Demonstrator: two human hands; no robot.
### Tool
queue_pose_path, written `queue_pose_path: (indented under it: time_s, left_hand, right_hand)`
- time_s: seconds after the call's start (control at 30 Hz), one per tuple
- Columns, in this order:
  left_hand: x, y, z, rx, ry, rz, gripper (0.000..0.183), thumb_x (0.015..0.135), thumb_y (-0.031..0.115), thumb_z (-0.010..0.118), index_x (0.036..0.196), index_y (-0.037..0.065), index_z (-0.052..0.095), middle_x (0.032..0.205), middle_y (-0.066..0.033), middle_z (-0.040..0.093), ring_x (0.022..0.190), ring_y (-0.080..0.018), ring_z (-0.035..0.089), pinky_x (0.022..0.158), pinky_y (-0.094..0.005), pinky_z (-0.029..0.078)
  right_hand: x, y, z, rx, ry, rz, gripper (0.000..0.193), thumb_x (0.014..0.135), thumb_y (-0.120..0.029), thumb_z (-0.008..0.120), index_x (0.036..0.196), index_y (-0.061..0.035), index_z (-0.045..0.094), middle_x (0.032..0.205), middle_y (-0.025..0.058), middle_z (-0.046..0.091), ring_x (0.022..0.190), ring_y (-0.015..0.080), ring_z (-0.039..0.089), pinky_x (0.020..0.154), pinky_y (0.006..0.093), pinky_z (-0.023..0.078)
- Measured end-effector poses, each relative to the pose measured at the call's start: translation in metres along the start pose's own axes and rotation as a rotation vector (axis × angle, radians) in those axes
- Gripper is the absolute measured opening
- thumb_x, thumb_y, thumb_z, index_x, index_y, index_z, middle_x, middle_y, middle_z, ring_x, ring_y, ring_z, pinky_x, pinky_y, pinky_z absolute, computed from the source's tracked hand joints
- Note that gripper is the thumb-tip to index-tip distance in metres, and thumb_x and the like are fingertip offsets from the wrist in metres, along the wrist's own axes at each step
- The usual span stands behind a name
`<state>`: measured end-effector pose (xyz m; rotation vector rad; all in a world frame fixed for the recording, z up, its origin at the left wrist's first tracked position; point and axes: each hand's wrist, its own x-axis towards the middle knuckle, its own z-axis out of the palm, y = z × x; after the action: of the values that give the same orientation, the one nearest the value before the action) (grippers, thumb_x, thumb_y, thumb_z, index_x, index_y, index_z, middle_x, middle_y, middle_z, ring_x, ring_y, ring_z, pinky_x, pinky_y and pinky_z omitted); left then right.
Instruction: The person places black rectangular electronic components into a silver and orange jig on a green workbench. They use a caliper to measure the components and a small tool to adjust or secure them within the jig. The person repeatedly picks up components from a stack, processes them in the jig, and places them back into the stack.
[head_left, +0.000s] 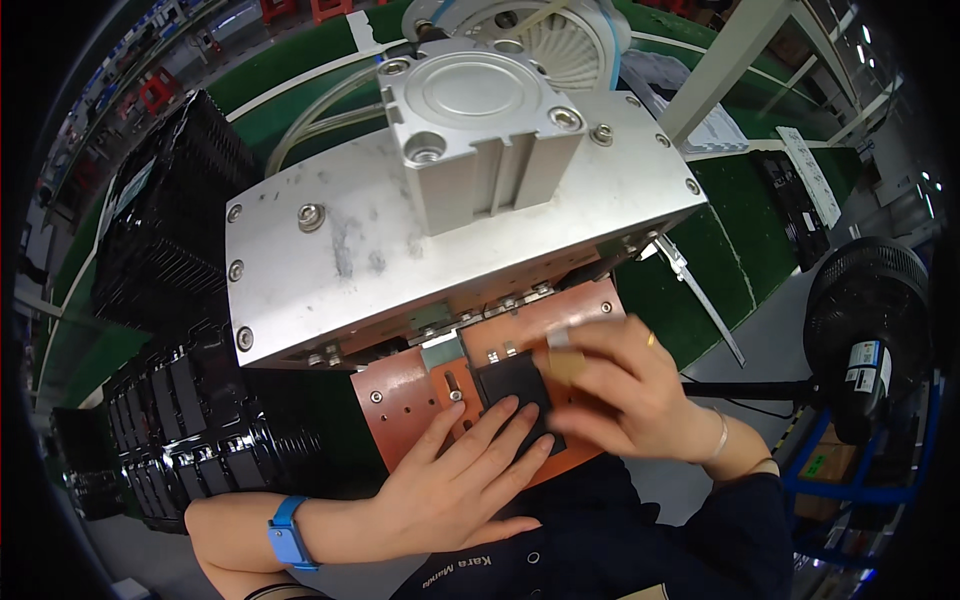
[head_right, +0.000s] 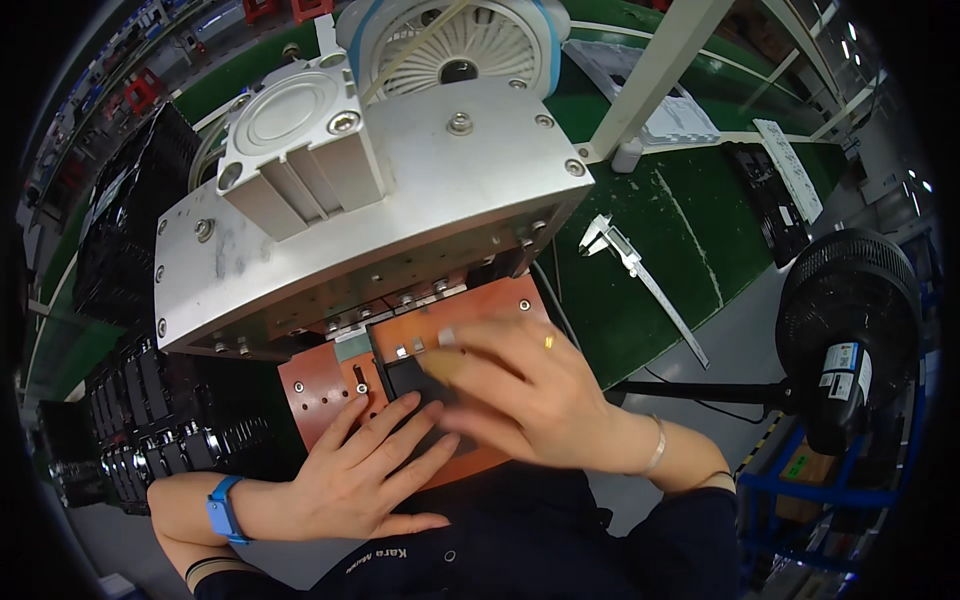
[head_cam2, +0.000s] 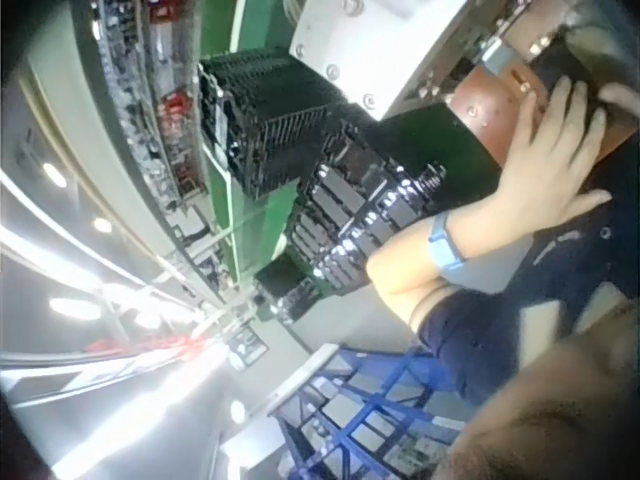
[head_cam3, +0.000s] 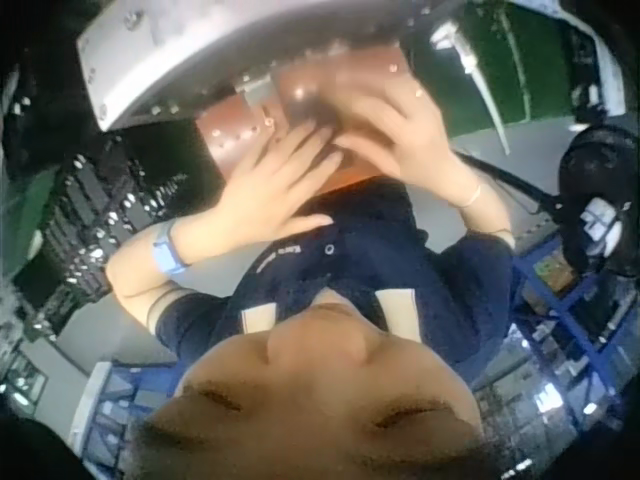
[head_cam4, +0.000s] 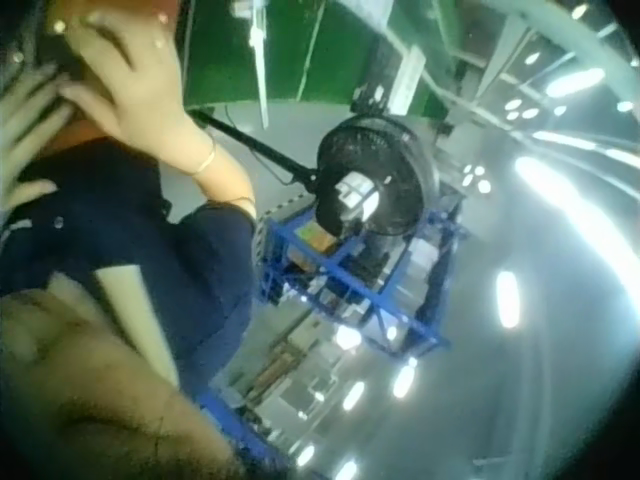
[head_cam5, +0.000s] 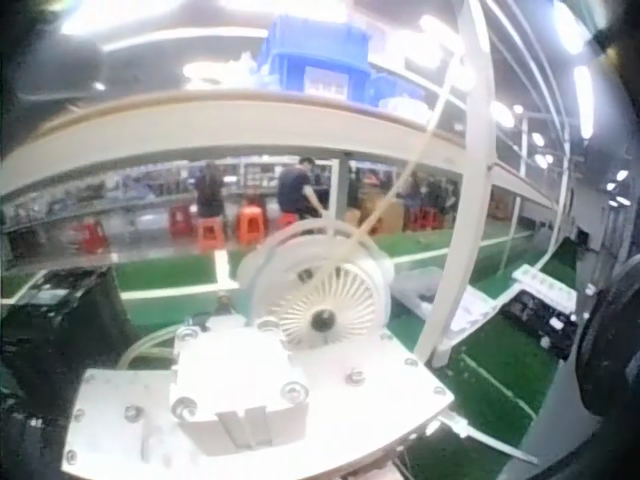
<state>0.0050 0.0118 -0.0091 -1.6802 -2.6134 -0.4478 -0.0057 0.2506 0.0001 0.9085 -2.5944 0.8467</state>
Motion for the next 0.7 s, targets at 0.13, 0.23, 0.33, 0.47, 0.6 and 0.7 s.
queue_pose_path:
  time_s: [0.13, 0.23, 0.33, 0.47, 0.6, 0.7]
  left_hand:
    - [-0.002, 0.001, -0.001, 0.041, 0.039, -0.040, 0.071, 0.082, 0.064, 0.057, 0.127, 0.008, 0.058, 0.133, -0.0153, 0.054, 0.128, -0.0308, 0.047, 0.108, -0.0505, 0.029]
    - [0.000, -0.001, -0.006, 0.053, 0.048, -0.090, 0.073, 0.081, 0.065, 0.059, 0.126, 0.007, 0.059, 0.133, -0.0167, 0.054, 0.129, -0.0320, 0.046, 0.107, -0.0515, 0.030]
    - [0.004, -0.007, -0.005, 0.003, 0.052, -0.140, 0.075, 0.079, 0.065, 0.060, 0.125, 0.006, 0.059, 0.135, -0.0181, 0.052, 0.130, -0.0334, 0.045, 0.106, -0.0530, 0.030]
    - [0.004, -0.009, -0.003, -0.013, 0.041, -0.149, 0.076, 0.079, 0.066, 0.060, 0.125, 0.006, 0.058, 0.137, -0.0192, 0.049, 0.131, -0.0347, 0.043, 0.106, -0.0547, 0.029]
    - [0.003, -0.008, -0.003, 0.018, 0.038, -0.148, 0.074, 0.079, 0.066, 0.061, 0.123, 0.007, 0.060, 0.137, -0.0189, 0.050, 0.131, -0.0340, 0.044, 0.105, -0.0544, 0.030]
    - [0.003, -0.007, -0.002, 0.018, 0.040, -0.157, 0.071, 0.079, 0.065, 0.062, 0.121, 0.008, 0.061, 0.136, -0.0182, 0.051, 0.131, -0.0328, 0.045, 0.106, -0.0535, 0.030]
  right_hand:
    - [-0.025, -0.007, 0.002, 0.072, -0.159, -0.018, 0.042, 0.078, -0.025, 0.074, 0.112, -0.0031, 0.065, 0.124, 0.0154, 0.057, 0.111, 0.0305, 0.060, 0.091, 0.0381, 0.051]
    - [-0.020, -0.003, 0.007, 0.059, -0.146, -0.054, 0.041, 0.077, -0.023, 0.075, 0.109, 0.0000, 0.066, 0.122, 0.0166, 0.058, 0.116, 0.0326, 0.059, 0.096, 0.0399, 0.050]
    - [-0.007, 0.006, 0.011, 0.026, -0.118, -0.088, 0.037, 0.078, -0.023, 0.074, 0.106, 0.0007, 0.066, 0.119, 0.0165, 0.061, 0.114, 0.0308, 0.061, 0.093, 0.0375, 0.052]
    - [-0.001, 0.010, 0.010, 0.021, -0.134, -0.123, 0.035, 0.079, -0.023, 0.074, 0.104, 0.0006, 0.067, 0.117, 0.0161, 0.062, 0.112, 0.0305, 0.062, 0.091, 0.0354, 0.054]
    - [0.002, 0.009, 0.008, 0.030, -0.146, -0.127, 0.035, 0.078, -0.024, 0.074, 0.102, 0.0006, 0.068, 0.115, 0.0159, 0.063, 0.109, 0.0304, 0.064, 0.091, 0.0346, 0.054]
    - [0.004, 0.009, 0.007, 0.034, -0.164, -0.124, 0.035, 0.078, -0.023, 0.075, 0.102, 0.0010, 0.067, 0.115, 0.0163, 0.063, 0.107, 0.0311, 0.065, 0.091, 0.0351, 0.055]
